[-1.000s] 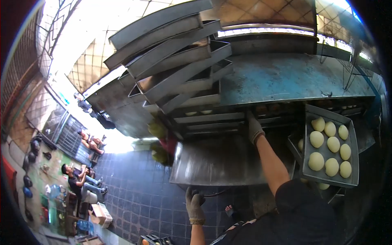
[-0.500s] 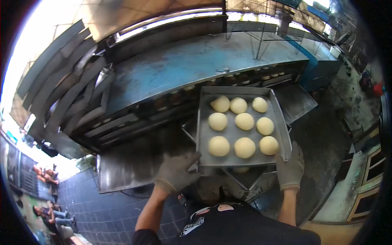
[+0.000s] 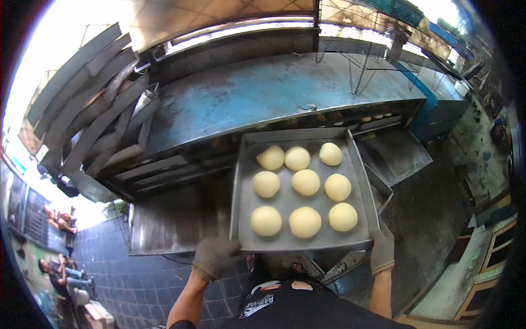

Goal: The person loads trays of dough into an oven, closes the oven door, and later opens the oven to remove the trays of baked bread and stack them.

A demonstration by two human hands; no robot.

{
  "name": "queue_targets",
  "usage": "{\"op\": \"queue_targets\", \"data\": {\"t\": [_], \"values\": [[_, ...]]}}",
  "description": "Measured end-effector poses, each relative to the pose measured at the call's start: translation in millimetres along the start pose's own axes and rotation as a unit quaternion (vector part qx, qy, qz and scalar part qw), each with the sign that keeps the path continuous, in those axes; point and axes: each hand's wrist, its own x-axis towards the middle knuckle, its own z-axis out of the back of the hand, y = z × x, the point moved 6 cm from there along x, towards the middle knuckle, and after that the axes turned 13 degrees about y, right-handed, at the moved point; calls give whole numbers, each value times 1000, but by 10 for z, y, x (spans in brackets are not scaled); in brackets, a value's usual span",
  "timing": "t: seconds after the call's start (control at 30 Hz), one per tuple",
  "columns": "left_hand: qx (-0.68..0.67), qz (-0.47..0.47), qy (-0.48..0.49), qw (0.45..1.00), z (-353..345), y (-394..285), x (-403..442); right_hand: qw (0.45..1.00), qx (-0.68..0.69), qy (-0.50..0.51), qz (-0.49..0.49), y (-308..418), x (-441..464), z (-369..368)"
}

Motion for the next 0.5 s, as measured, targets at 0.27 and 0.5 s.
{"op": "queue_targets", "data": {"t": [0.27,0.5], "values": [[-28,75,-97,992,234,1213,-416,920,-314,128,199,-365,1197,-1305],[-49,100,-198,974,516,2279,411,988,-31,144,-35,-383,2404,-2438]]}}
